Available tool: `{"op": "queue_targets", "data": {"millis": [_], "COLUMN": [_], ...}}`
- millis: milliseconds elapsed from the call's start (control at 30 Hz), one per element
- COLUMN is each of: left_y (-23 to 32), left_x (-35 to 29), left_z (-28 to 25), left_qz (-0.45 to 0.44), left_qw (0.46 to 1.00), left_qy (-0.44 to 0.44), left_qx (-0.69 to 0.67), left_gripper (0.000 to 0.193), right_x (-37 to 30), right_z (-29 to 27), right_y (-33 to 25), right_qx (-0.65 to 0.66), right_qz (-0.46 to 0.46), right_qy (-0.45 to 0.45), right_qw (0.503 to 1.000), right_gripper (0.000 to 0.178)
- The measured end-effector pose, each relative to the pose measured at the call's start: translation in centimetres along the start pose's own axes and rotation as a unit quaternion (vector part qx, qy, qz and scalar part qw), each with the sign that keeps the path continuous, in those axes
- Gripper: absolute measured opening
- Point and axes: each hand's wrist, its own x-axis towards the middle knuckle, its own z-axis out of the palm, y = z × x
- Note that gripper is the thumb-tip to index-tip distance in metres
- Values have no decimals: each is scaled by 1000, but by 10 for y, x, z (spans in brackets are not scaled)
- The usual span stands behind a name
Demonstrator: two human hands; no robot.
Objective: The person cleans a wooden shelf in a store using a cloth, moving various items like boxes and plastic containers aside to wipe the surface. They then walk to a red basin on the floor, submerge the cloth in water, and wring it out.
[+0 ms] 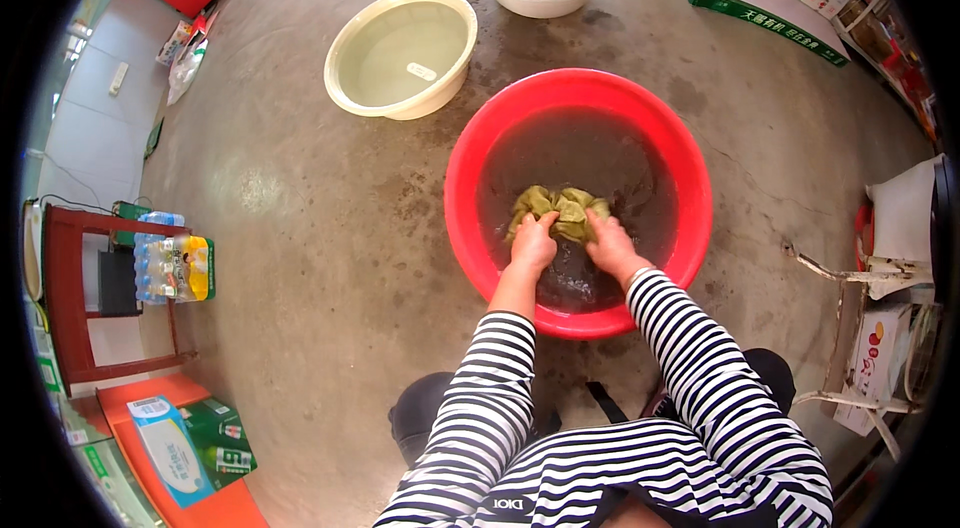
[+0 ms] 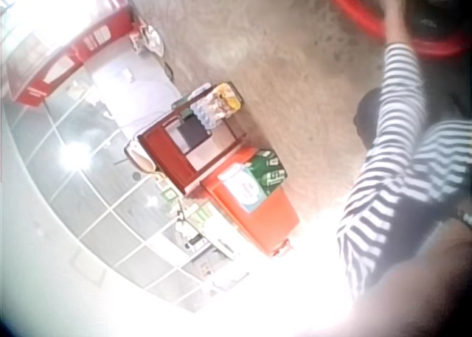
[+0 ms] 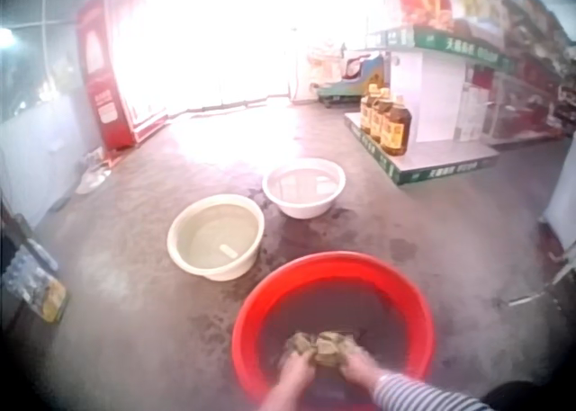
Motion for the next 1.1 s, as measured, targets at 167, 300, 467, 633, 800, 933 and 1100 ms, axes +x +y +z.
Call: {"op": "queue_targets", "data": {"millis": [167,300,467,633,800,933,1100], "left_y": [-20,-20,-9,7,43,38,34], "left_x": [11,13,15,11,6,23,27], "left_z": [3,10,19,-3,-29,-22,-1], "left_qz": [-152,-197,-230,-310,-102,-81,-73], "left_qw": [922,872,788,553,406,342,371], "left_qy": [7,52,153,-28,-115,-83,-130], "left_qx": [-357,-446,-549,-773,-901,-933,-917], "left_gripper": [35,39,59,54,33,21,19], "right_x": [13,20,15,-18,-2,-27,-22], "right_z": [-18,-12,-39,-96,-88,-93,-59], "right_y": [11,11,-22,-74,-49,-98,-122], "right_qx": [56,327,628,803,774,563,159], "right_qz": [118,190,108,19,79,-41,-243], "right_qy": [-44,67,-172,-175,9,60,278], "right_qw": [990,923,751,569,628,823,916], "right_gripper": [43,43,22,18,18,2,17]}}
